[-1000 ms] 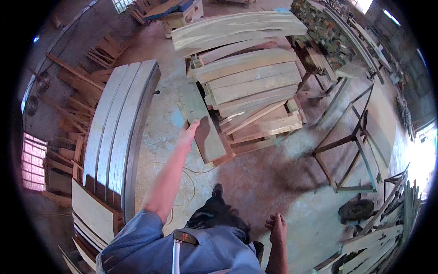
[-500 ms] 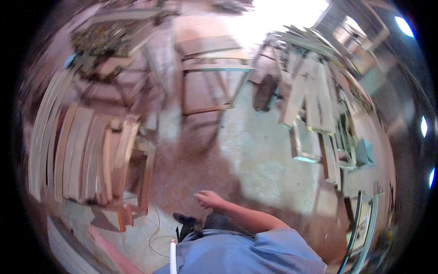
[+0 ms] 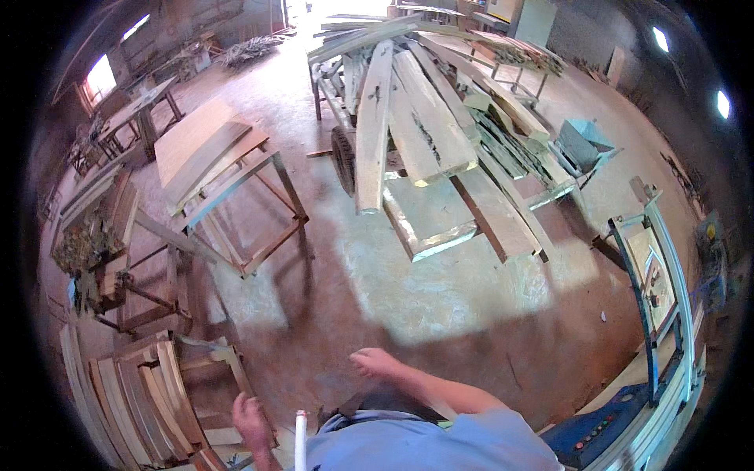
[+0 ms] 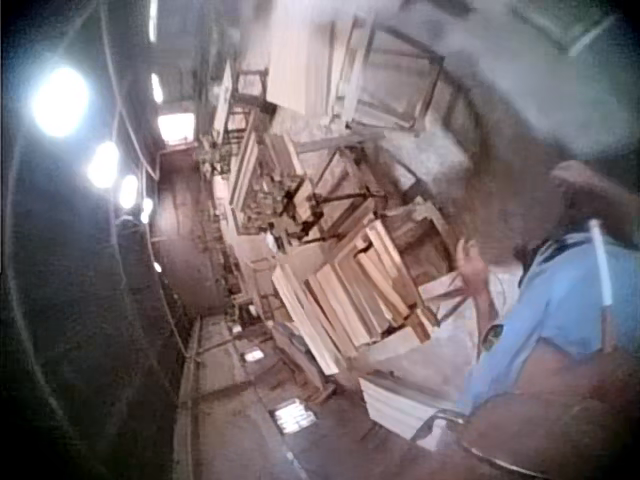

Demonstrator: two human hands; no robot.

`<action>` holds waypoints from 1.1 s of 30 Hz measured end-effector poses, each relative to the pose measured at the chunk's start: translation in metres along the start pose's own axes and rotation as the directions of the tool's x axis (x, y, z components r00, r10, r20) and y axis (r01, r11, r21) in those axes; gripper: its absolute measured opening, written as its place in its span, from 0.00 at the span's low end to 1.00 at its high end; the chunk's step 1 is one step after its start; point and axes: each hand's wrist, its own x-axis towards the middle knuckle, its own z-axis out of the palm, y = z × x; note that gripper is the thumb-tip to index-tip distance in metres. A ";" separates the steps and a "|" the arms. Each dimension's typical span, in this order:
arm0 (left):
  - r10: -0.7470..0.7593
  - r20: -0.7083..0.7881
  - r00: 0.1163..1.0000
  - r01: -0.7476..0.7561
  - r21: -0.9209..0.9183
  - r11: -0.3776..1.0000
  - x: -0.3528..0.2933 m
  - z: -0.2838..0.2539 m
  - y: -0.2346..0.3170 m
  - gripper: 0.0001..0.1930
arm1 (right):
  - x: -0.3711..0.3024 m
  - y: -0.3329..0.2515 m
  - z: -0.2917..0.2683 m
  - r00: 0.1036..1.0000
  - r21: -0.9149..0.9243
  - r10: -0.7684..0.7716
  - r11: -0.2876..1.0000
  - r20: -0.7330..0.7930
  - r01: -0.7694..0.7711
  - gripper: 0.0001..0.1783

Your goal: The person selects wooden planks from a pile in a workshop, measures them with a tape measure, and cuts them to size using a table saw. The person handles the wood pieces one at a time, marking measurements and feeding them through the saw blade to produce smaller segments.

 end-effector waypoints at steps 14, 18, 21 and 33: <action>-0.114 0.929 0.353 -0.783 0.360 0.507 0.069 0.203 0.125 0.30 | -0.053 0.026 -0.138 0.915 0.412 0.050 0.902 -0.401 0.131 0.17; 0.004 0.953 0.304 -0.794 0.251 0.554 0.114 0.230 0.126 0.29 | -0.025 0.003 -0.126 0.898 0.391 0.103 0.917 -0.427 0.081 0.19; -0.080 0.953 0.292 -0.769 0.283 0.573 0.154 0.238 0.138 0.31 | 0.002 -0.028 -0.118 0.903 0.418 0.096 0.903 -0.419 0.098 0.17; -0.136 0.788 0.600 -0.572 0.542 0.616 0.332 0.192 0.088 0.34 | 0.096 -0.172 -0.106 0.896 0.114 -0.006 0.991 -0.443 0.063 0.18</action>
